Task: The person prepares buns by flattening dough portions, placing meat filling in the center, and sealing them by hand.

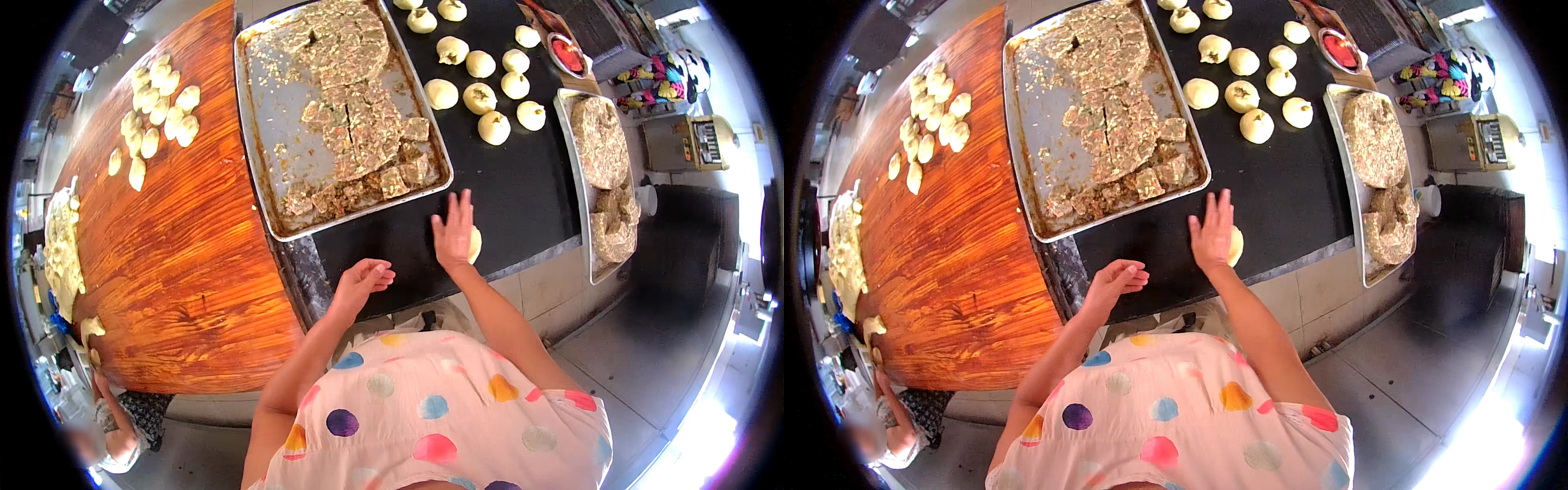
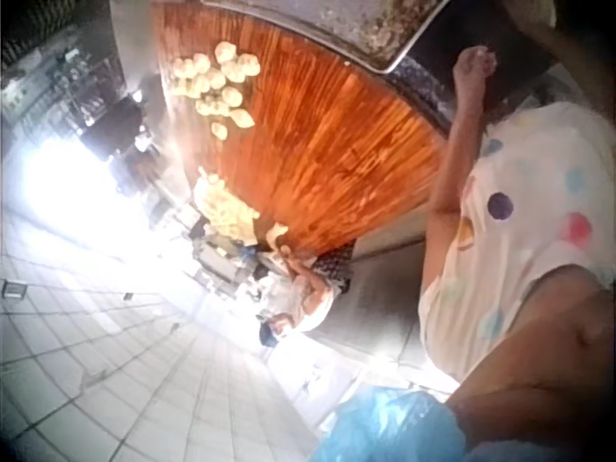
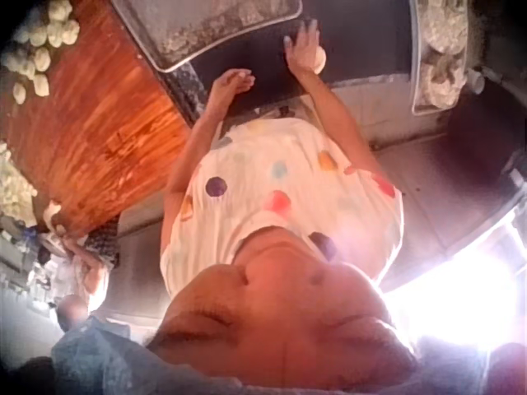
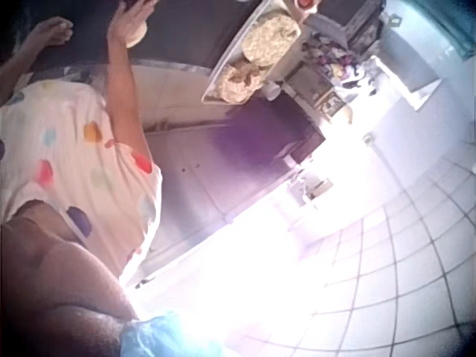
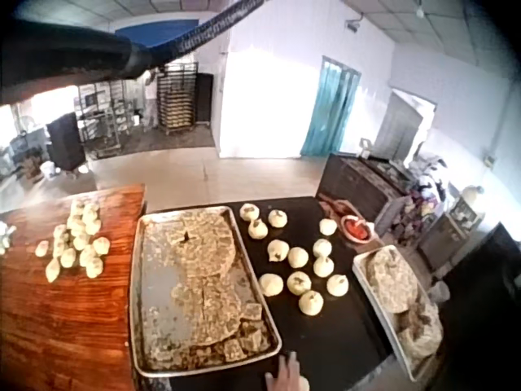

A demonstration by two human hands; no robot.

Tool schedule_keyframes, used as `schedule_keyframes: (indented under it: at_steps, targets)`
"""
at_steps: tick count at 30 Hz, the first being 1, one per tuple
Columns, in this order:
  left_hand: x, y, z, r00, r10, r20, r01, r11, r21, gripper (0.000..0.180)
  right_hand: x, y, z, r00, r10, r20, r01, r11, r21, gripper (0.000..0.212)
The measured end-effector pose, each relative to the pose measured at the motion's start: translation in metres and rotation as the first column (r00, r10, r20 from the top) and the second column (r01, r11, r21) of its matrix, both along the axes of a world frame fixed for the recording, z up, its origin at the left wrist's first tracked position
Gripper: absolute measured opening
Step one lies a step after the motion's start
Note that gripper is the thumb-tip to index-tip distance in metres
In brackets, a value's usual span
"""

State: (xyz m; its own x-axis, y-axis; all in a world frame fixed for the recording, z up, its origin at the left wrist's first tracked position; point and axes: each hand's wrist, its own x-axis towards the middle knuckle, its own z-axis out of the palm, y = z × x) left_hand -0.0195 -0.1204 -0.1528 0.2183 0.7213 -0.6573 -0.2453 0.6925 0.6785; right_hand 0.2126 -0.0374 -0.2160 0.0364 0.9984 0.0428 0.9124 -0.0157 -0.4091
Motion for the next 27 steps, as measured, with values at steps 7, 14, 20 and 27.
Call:
schedule_keyframes:
  at_steps: [7,14,20,27]
  targets:
    - [-0.008,-0.01,-0.024,0.998,0.067,0.015,-0.065,0.995,-0.076,0.029,0.075,-0.054,-0.02,0.672,-0.587,-0.451,0.507,0.809,-0.298,0.053]
    - [0.03,0.005,-0.039,0.989,0.031,0.144,-0.034,0.999,0.021,0.028,0.114,-0.034,-0.019,0.884,-0.377,-0.277,0.186,0.826,-0.532,0.037]
    - [0.041,0.004,-0.008,0.926,0.241,0.29,-0.199,0.966,-0.166,0.052,-0.01,-0.029,0.098,0.895,0.05,-0.443,-0.225,0.909,-0.352,0.028]
    - [-0.038,0.015,0.021,0.633,0.624,0.458,-0.659,0.745,-0.105,0.04,-0.133,0.074,0.148,0.599,0.63,-0.495,-0.669,0.733,0.123,0.018]
